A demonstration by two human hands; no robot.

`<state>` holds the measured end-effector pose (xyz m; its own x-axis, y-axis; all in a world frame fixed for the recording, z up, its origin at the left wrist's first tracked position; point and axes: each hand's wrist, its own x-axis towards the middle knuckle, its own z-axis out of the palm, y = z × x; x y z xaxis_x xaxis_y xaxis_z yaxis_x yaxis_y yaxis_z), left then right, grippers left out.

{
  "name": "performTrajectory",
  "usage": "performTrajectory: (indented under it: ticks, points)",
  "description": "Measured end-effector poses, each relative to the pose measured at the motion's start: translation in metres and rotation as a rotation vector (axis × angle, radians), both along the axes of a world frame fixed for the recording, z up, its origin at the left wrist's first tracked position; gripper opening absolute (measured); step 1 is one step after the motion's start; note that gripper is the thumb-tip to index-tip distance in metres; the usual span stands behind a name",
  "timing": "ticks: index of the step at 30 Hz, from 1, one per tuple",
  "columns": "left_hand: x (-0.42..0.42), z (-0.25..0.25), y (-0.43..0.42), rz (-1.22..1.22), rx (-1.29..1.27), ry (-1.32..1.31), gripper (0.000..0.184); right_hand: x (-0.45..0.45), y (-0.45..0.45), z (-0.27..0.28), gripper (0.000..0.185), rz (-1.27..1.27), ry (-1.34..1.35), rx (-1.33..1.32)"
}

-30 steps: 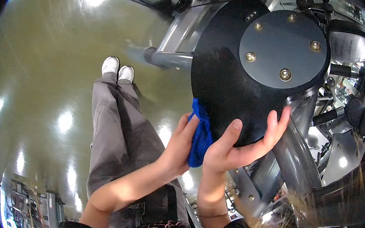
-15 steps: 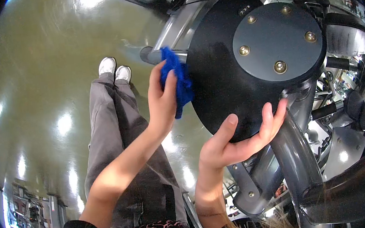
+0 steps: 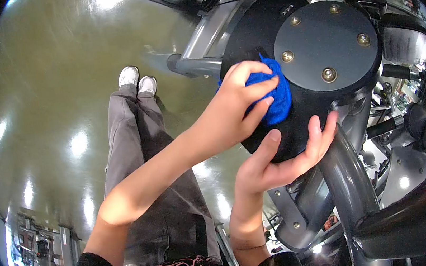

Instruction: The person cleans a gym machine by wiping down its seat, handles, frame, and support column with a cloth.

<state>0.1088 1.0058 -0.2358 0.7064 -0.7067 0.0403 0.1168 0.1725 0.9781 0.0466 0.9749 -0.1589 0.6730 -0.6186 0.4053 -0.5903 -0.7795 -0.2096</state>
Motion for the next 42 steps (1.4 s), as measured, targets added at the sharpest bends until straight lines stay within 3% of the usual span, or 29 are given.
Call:
performTrajectory:
  ticks: [5,16,22,36,42]
  points:
    - [-0.004,0.020,0.000,0.008,-0.208,0.003,0.035,0.002,0.003,-0.003,0.042,-0.035,-0.087,0.036]
    - [-0.008,0.028,-0.007,0.049,-0.139,-0.033,0.041,0.009,0.009,-0.006,0.051,-0.078,-0.232,0.142]
    - [-0.007,0.012,-0.004,0.063,-0.151,-0.024,0.037,0.006,0.005,-0.005,0.049,-0.054,-0.177,0.088]
    - [-0.008,-0.021,-0.016,0.155,0.088,-0.012,0.032,-0.001,-0.004,-0.007,0.043,0.062,-0.129,0.024]
    - [0.007,-0.050,-0.035,0.114,0.040,-0.048,0.034,0.002,-0.003,-0.006,0.043,0.056,-0.122,-0.007]
